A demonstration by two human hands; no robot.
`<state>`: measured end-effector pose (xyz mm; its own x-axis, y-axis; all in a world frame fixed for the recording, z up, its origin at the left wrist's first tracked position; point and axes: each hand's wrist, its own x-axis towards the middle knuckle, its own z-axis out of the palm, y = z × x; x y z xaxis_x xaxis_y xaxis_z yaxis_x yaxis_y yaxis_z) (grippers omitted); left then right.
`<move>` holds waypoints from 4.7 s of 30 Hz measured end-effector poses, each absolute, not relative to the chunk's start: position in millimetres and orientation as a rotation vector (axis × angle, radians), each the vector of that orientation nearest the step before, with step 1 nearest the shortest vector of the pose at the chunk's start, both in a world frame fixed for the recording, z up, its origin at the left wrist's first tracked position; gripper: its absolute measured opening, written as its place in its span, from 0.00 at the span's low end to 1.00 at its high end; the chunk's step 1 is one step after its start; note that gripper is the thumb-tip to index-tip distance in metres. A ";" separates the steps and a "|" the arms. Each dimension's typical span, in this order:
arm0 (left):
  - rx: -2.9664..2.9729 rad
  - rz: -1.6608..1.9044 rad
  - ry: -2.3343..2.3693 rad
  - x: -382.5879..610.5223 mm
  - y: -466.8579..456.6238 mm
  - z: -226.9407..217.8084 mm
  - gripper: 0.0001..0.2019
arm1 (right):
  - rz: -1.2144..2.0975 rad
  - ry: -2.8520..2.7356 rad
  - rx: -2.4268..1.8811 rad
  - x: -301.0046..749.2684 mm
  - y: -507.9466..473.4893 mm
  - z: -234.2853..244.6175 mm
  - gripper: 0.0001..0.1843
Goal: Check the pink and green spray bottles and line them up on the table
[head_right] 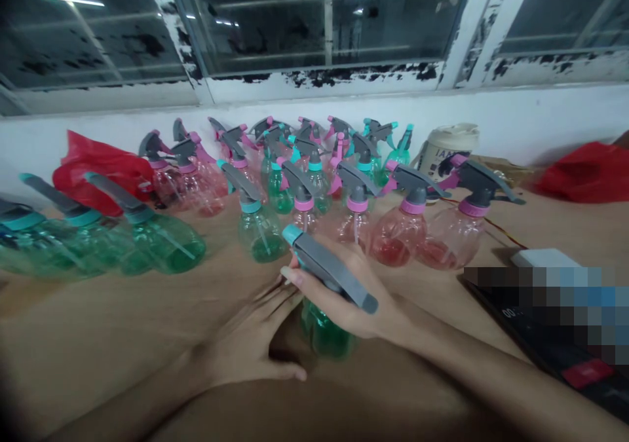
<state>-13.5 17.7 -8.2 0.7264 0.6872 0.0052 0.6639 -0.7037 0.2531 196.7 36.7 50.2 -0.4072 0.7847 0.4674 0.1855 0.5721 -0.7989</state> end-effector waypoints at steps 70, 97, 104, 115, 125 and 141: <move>2.772 0.111 1.158 -16.1 16.1 -6.9 0.45 | 0.793 -1.890 -0.830 195.2 34.1 51.5 0.20; 2.789 0.142 1.140 -17.2 16.2 -9.1 0.45 | 0.822 -1.899 -0.799 194.6 33.8 50.6 0.23; 2.796 0.092 1.147 -16.8 15.7 -7.2 0.44 | 0.941 -1.973 -0.743 194.9 40.9 50.2 0.20; 2.785 0.104 1.144 -15.7 16.8 -4.3 0.43 | 0.832 -1.873 -0.786 191.8 41.6 49.7 0.09; 2.818 0.106 1.151 -16.5 15.7 -6.0 0.43 | 0.906 -1.865 -0.749 193.0 47.2 48.3 0.19; 2.831 0.092 1.159 -16.2 15.3 -8.3 0.43 | 0.872 -1.874 -0.768 194.0 44.2 42.6 0.24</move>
